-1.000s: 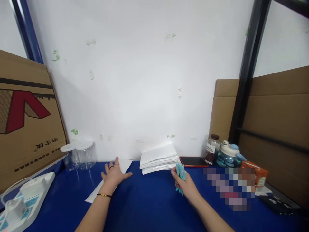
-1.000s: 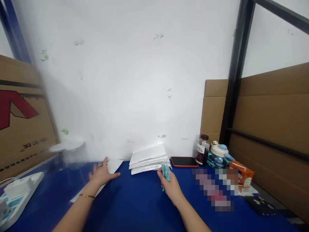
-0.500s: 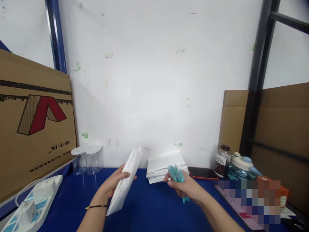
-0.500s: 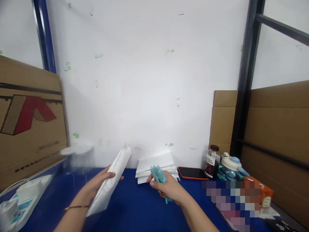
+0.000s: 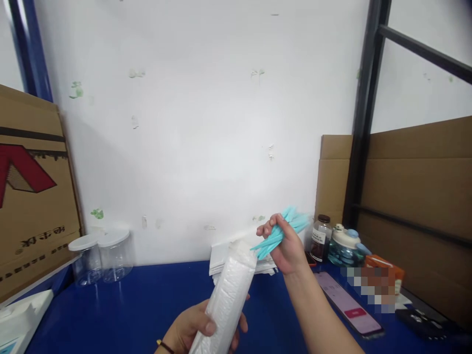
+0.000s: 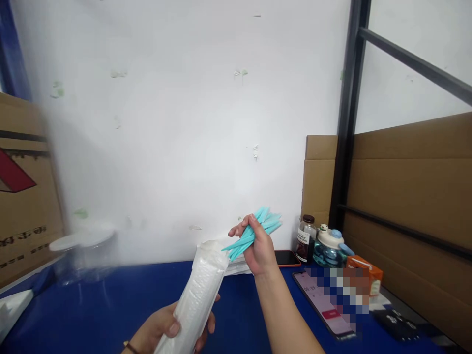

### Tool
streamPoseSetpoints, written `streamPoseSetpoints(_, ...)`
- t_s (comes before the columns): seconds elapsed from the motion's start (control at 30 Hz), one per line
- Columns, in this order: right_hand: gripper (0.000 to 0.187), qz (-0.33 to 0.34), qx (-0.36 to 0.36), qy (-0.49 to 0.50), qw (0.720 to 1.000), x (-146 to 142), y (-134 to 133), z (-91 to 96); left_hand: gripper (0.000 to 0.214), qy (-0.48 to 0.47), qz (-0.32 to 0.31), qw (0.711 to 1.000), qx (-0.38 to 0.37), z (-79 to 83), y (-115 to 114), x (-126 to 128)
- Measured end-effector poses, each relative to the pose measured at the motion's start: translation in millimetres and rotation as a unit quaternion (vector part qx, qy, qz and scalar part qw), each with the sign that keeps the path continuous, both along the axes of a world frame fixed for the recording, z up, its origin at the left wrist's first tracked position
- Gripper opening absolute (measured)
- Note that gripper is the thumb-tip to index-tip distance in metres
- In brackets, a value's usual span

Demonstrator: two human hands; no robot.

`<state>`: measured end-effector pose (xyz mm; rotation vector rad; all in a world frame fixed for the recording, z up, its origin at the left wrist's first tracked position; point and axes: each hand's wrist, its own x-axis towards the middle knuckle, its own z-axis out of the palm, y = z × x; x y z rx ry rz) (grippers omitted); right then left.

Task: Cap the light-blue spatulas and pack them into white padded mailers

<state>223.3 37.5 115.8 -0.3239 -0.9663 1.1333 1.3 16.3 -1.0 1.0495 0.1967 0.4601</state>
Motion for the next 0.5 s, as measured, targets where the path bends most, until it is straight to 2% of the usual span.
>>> streamPoseSetpoints(0.1, 0.027, 0.022, -0.03, 0.021, 0.999, 5, -3, 5.3, 0.082, -0.012, -0.015, 1.0, -0.008, -2.7, 0, 2)
streamPoseSetpoints(0.27, 0.024, 0.006, -0.053, 0.102, 0.993, 2, -6, 7.1, 0.082, -0.008, -0.009, 1.0, -0.015, -2.6, 1, -1)
streamPoseSetpoints(0.37, 0.026, 0.028, -0.058, 0.062, 0.996, -12, -6, -0.3, 0.085, -0.002, -0.026, 1.0, -0.011, 1.0, -1, 1)
streamPoseSetpoints(0.5, 0.032, 0.09, -0.103, -0.046, 0.989, -32, -11, -12.1, 0.087, -0.016, -0.048, 0.999, -0.007, 5.4, -5, 5)
